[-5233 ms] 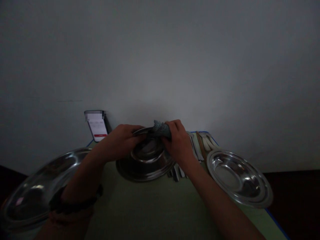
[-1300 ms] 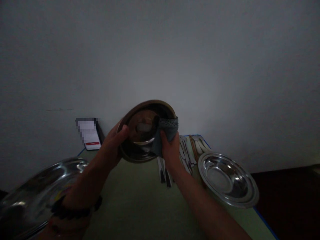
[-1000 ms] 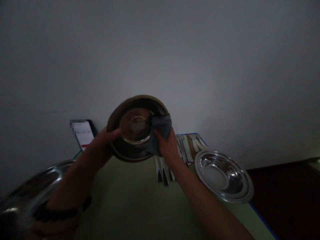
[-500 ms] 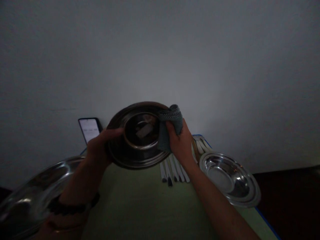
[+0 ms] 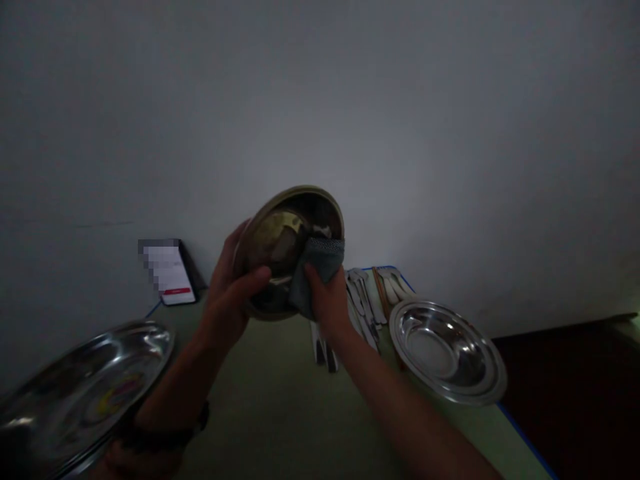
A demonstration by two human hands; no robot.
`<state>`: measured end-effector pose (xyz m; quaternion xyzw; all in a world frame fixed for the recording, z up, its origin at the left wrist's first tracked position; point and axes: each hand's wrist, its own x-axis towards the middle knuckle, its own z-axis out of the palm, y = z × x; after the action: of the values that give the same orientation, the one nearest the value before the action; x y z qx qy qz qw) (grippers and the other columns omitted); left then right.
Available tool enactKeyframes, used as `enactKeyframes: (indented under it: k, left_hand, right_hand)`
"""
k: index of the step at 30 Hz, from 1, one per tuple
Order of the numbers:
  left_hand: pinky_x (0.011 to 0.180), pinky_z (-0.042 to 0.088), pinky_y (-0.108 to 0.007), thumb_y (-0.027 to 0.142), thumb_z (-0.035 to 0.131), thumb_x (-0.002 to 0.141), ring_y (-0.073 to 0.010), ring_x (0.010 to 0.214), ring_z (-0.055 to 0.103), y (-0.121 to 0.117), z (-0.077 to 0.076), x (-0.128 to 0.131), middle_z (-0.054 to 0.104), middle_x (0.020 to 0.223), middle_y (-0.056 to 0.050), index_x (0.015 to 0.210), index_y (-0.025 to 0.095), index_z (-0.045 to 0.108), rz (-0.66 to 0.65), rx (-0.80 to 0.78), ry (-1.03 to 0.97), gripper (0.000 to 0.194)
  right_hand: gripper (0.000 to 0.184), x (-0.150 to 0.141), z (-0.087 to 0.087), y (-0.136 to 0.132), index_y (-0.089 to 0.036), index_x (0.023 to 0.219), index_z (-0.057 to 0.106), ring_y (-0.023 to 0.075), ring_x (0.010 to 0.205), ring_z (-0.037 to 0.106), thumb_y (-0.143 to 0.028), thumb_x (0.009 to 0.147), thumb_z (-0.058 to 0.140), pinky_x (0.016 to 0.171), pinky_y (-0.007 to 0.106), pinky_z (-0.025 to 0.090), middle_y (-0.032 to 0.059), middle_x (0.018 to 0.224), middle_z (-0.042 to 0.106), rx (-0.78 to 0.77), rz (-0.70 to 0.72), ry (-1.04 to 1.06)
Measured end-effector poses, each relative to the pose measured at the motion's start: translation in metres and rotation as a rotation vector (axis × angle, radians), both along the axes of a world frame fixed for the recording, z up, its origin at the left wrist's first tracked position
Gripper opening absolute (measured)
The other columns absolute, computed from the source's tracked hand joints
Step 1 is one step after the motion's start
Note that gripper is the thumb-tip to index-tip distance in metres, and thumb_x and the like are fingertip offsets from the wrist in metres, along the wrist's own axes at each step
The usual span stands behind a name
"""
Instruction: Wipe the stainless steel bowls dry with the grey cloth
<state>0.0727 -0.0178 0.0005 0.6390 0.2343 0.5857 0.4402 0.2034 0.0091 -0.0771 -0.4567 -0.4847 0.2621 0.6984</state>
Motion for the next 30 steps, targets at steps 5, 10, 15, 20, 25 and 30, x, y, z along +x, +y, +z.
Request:
enactKeyframes:
  k: [5, 10, 15, 20, 25, 30]
  left_hand:
    - [0.105, 0.039, -0.044, 0.036, 0.068, 0.075, -0.0318, 0.125, 0.050, -0.001, 0.023, -0.036, 0.063, 0.123, -0.007, 0.127, 0.024, 0.055, -0.186, -0.169, 0.206, 0.055]
    - [0.098, 0.047, -0.045, 0.042, 0.069, 0.073, -0.0348, 0.118, 0.056, -0.003, 0.026, -0.053, 0.069, 0.112, -0.006, 0.118, 0.026, 0.065, -0.294, -0.158, 0.242, 0.048]
    - [0.099, 0.046, -0.044, 0.043, 0.064, 0.077, -0.0320, 0.112, 0.060, -0.004, 0.026, -0.050, 0.071, 0.106, -0.006, 0.120, 0.025, 0.064, -0.310, -0.134, 0.197, 0.047]
    - [0.098, 0.046, -0.045, 0.036, 0.068, 0.073, -0.0317, 0.111, 0.060, -0.005, 0.029, -0.045, 0.071, 0.107, -0.007, 0.116, 0.021, 0.066, -0.305, -0.183, 0.245, 0.046]
    - [0.092, 0.049, -0.045, 0.035, 0.066, 0.070, -0.0320, 0.106, 0.063, -0.006, 0.023, -0.032, 0.070, 0.111, -0.006, 0.115, 0.020, 0.066, -0.284, -0.142, 0.060, 0.047]
    - [0.095, 0.048, -0.045, 0.030, 0.058, 0.068, -0.0318, 0.114, 0.058, -0.004, 0.009, -0.008, 0.070, 0.110, -0.005, 0.111, 0.020, 0.065, -0.137, -0.039, -0.185, 0.044]
  right_hand:
    - [0.046, 0.029, 0.026, 0.000, -0.019, 0.111, 0.054, 0.0243, 0.096, 0.061, -0.044, 0.074, 0.067, 0.085, 0.042, 0.048, 0.0104, 0.108, 0.066, 0.010, -0.028, -0.186]
    - [0.039, 0.048, 0.051, -0.010, -0.022, 0.110, 0.053, 0.0237, 0.093, 0.059, -0.040, 0.078, 0.065, 0.081, 0.041, 0.048, 0.0066, 0.103, 0.065, 0.143, -0.071, -0.427]
    - [0.025, 0.054, 0.068, -0.024, -0.024, 0.094, 0.053, 0.0198, 0.075, 0.056, -0.038, 0.077, 0.065, 0.067, 0.035, 0.047, 0.0007, 0.081, 0.061, 0.178, -0.152, -0.637]
    - [0.022, 0.049, 0.068, -0.028, -0.025, 0.084, 0.049, 0.0175, 0.067, 0.052, -0.036, 0.076, 0.066, 0.063, 0.033, 0.044, -0.0010, 0.073, 0.057, 0.237, -0.228, -0.654]
    - [0.027, 0.038, 0.053, -0.019, -0.022, 0.094, 0.053, 0.0210, 0.084, 0.056, -0.041, 0.077, 0.064, 0.075, 0.037, 0.046, 0.0044, 0.090, 0.061, 0.288, -0.367, -0.322]
    - [0.038, 0.017, 0.035, -0.012, -0.019, 0.108, 0.054, 0.0221, 0.098, 0.059, -0.044, 0.081, 0.059, 0.088, 0.040, 0.045, 0.0086, 0.106, 0.063, 0.169, -0.240, -0.002]
